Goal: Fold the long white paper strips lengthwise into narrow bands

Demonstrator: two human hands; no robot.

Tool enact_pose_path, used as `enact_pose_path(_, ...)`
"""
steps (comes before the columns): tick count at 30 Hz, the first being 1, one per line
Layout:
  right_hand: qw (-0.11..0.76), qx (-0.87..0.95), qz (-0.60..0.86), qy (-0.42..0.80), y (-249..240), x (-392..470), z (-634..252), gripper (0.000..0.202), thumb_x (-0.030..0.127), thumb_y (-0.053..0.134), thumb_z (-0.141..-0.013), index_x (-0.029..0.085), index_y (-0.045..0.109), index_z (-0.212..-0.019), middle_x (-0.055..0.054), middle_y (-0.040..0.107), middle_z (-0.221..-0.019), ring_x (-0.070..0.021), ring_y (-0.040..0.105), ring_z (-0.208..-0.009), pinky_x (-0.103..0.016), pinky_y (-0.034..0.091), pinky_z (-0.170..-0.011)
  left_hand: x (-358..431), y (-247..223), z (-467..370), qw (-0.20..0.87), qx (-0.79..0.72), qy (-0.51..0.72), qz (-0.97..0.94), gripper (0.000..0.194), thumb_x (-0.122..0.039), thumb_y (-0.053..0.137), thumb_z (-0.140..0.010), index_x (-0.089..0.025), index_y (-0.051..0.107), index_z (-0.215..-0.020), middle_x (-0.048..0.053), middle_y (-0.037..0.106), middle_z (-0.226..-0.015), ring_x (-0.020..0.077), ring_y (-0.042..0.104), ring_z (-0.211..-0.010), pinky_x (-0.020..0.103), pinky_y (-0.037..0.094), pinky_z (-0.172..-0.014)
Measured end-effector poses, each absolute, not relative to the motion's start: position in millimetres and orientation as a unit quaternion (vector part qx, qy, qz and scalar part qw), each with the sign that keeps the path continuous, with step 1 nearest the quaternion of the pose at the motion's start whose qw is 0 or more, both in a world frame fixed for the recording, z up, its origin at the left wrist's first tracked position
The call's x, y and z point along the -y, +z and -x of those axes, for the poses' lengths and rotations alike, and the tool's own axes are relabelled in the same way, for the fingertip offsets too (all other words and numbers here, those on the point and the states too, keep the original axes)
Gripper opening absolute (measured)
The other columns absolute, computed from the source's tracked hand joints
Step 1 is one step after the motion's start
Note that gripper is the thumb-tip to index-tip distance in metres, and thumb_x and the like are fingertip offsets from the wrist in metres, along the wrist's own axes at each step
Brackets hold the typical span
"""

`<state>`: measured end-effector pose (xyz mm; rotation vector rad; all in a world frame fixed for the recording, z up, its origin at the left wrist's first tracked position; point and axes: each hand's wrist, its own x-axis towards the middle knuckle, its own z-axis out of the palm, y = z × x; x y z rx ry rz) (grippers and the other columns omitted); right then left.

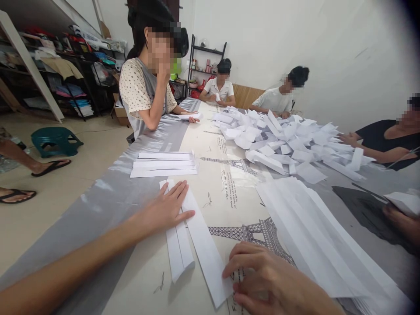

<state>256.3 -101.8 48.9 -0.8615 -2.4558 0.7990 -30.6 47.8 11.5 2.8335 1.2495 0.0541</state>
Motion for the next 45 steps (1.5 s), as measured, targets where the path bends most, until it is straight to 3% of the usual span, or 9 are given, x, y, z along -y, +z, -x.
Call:
enact_pose_path(6,0.221,0.862,0.37,0.265,44.6,104.6,-251.5,0.03,0.022,0.061,-0.096,0.021,0.059,-0.066,0.0,0.07,-0.094,-0.0153,0.064,-0.082,-0.034,0.052,-0.072,-44.2,5.3,25.6,0.005,-0.409,0.047,-0.911,0.082,-0.067,0.023,-0.104,-0.006,0.032,-0.157,0.021,0.03,-0.164,0.0333,0.028,-0.153,0.055,0.019,-0.123)
enact_pose_path(9,0.194,0.848,0.439,0.223,41.2,103.5,-244.3,0.012,0.029,0.066,-0.095,0.023,0.069,-0.104,-0.006,0.066,-0.109,-0.0213,0.064,-0.096,-0.039,0.055,-0.082,-39.6,1.6,21.9,-0.026,-0.413,0.089,-0.906,0.078,-0.066,0.029,-0.104,-0.004,0.042,-0.15,0.024,0.041,-0.158,0.0357,0.037,-0.148,0.056,0.025,-0.12)
enact_pose_path(11,0.161,0.84,0.478,0.2,39.6,102.6,-240.6,0.046,0.029,0.071,-0.091,0.024,0.057,-0.134,-0.01,0.06,-0.124,-0.0257,0.061,-0.107,-0.043,0.055,-0.089,-35.9,0.1,19.0,-0.052,-0.414,0.112,-0.902,0.078,-0.067,0.033,-0.102,-0.002,0.052,-0.141,0.028,0.049,-0.151,0.0377,0.046,-0.141,0.056,0.03,-0.117)
enact_pose_path(13,0.133,0.834,0.499,0.192,39.0,101.4,-240.2,0.06,0.025,0.073,-0.088,0.026,0.048,-0.143,-0.011,0.056,-0.13,-0.0268,0.059,-0.111,-0.045,0.055,-0.092,-33.0,0.3,16.8,-0.076,-0.41,0.125,-0.9,0.078,-0.069,0.034,-0.101,-0.001,0.059,-0.13,0.03,0.055,-0.142,0.039,0.054,-0.132,0.056,0.034,-0.114)
enact_pose_path(18,0.125,0.828,0.51,0.197,39.8,95.5,-254.5,0.042,0.021,0.063,-0.094,0.029,0.053,-0.135,-0.007,0.056,-0.125,-0.0229,0.06,-0.102,-0.039,0.055,-0.083,-34.1,9.6,16.6,-0.063,-0.374,0.173,-0.909,0.063,-0.065,0.04,-0.102,-0.007,0.065,-0.109,0.024,0.065,-0.122,0.0373,0.061,-0.113,0.056,0.042,-0.105)
enact_pose_path(22,0.143,0.809,0.525,0.223,39.0,89.8,-267.9,0.032,0.023,0.059,-0.098,0.031,0.059,-0.129,-0.005,0.056,-0.123,-0.0195,0.061,-0.094,-0.037,0.054,-0.08,-39.1,21.1,19.7,0.037,-0.258,0.181,-0.948,0.039,-0.053,0.048,-0.105,-0.017,0.063,-0.099,0.011,0.064,-0.116,0.0258,0.061,-0.102,0.039,0.05,-0.088)
enact_pose_path(26,0.147,0.773,0.546,0.289,40.4,86.7,-272.4,0.028,0.028,0.062,-0.098,0.033,0.062,-0.126,-0.003,0.057,-0.124,-0.0181,0.061,-0.092,-0.035,0.053,-0.079,-44.8,24.8,22.3,0.083,-0.182,0.165,-0.966,0.03,-0.048,0.056,-0.103,-0.019,0.063,-0.1,0.006,0.064,-0.11,0.0207,0.06,-0.094,0.03,0.047,-0.075)
enact_pose_path(40,0.184,0.743,0.556,0.324,43.9,82.1,-273.4,0.02,0.037,0.054,-0.103,0.029,0.072,-0.108,-0.005,0.065,-0.114,-0.0163,0.062,-0.079,-0.033,0.052,-0.069,-53.8,26.8,26.0,0.194,-0.185,0.178,-0.947,0.024,-0.04,0.059,-0.103,-0.023,0.07,-0.09,0.002,0.066,-0.107,0.0162,0.062,-0.095,0.026,0.048,-0.081)
enact_pose_path(45,0.19,0.755,0.566,0.272,41.8,85.1,-270.7,0.031,0.033,0.042,-0.108,0.028,0.067,-0.125,-0.006,0.069,-0.104,-0.0194,0.065,-0.081,-0.035,0.053,-0.069,-51.9,24.7,26.5,0.182,-0.178,0.195,-0.947,0.029,-0.035,0.048,-0.109,-0.022,0.072,-0.098,0.004,0.068,-0.108,0.0162,0.065,-0.096,0.027,0.05,-0.082)
